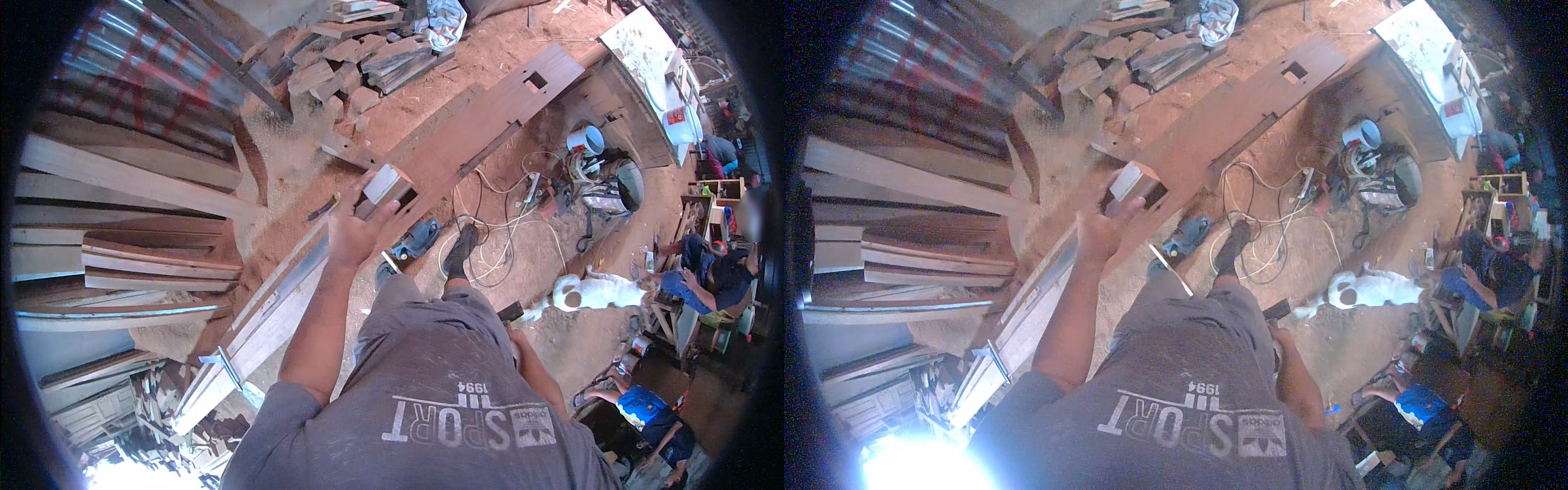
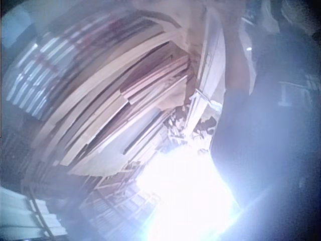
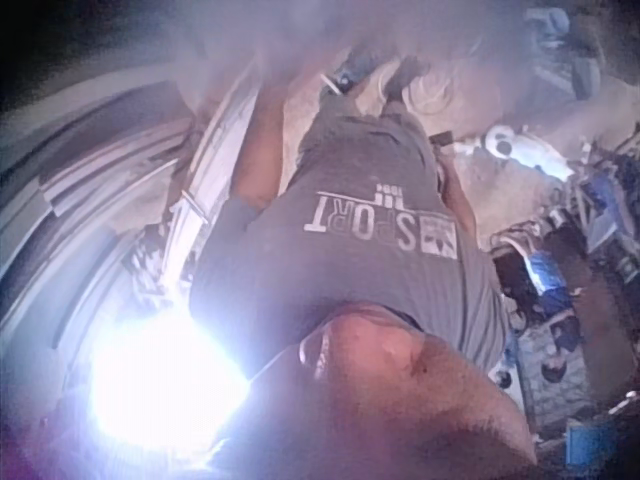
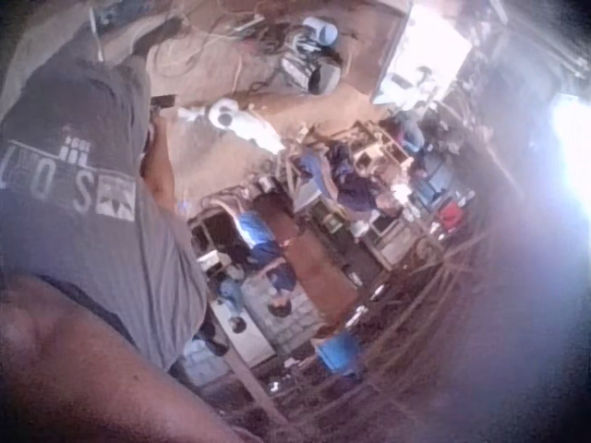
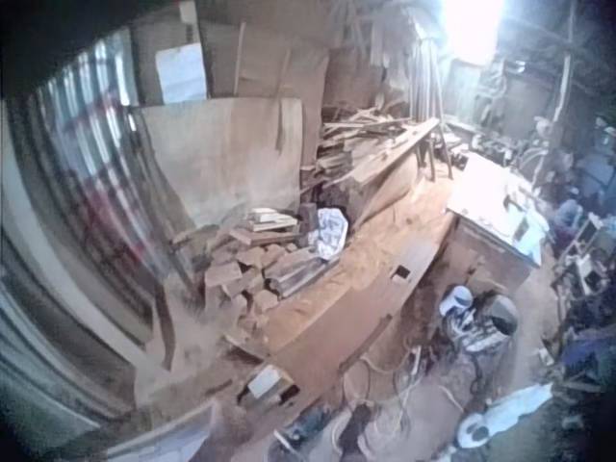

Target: The person smooths a small wooden block using a handheld electric sander, then uses a hand chisel to trim and shape the block. The person applies glue to the block and continues chiseling to refine its edges.

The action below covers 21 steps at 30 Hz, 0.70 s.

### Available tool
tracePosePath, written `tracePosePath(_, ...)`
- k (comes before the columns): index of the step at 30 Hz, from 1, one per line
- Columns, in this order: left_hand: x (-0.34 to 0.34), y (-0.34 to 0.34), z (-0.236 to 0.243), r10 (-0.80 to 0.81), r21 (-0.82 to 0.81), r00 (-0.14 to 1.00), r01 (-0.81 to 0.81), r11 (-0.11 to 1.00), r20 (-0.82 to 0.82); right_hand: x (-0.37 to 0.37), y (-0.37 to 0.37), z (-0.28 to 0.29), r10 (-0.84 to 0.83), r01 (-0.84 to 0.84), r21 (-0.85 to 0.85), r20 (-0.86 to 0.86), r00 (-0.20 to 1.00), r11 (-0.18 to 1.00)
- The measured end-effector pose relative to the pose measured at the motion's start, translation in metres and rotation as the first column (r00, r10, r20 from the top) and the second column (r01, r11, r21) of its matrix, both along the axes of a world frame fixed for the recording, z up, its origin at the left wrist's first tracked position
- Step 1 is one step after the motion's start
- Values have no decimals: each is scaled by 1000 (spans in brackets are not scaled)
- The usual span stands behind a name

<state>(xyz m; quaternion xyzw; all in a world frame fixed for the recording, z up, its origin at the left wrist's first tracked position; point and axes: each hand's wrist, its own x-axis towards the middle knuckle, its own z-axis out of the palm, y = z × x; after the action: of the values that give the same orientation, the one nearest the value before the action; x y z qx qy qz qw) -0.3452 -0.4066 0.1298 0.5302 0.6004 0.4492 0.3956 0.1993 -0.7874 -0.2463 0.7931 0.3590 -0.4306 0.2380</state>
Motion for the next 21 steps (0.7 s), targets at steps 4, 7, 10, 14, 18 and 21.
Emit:
tracePosePath(4, 8, -10, -6, 5, 157, 956, 43, 987, -294, 20, 4, -1, 50, -53, -34, -80, 996, 998)
tracePosePath(7, 0, -19, -5, 10, 120, 954, 27, 992, -299, -9, 49, 19, -67, 62, -44, -129, 989, 997)
tracePosePath(10, 2, -16, -11, 6, 197, 942, 64, 978, -335, -55, 102, 81, -114, 127, 60, -181, 977, 990)
tracePosePath(14, 8, -17, -4, -15, 158, 878, 103, 982, -479, -73, 153, 121, -408, 417, -8, -223, 885, 909)
tracePosePath(18, 10, -18, 1, -15, 143, 911, 82, 986, -413, -92, 183, 144, -539, 566, 20, -281, 794, 824)
tracePosePath(21, 14, -16, -3, -11, 108, 909, 62, 992, -417, -93, 194, 146, -548, 576, -8, -315, 775, 818)
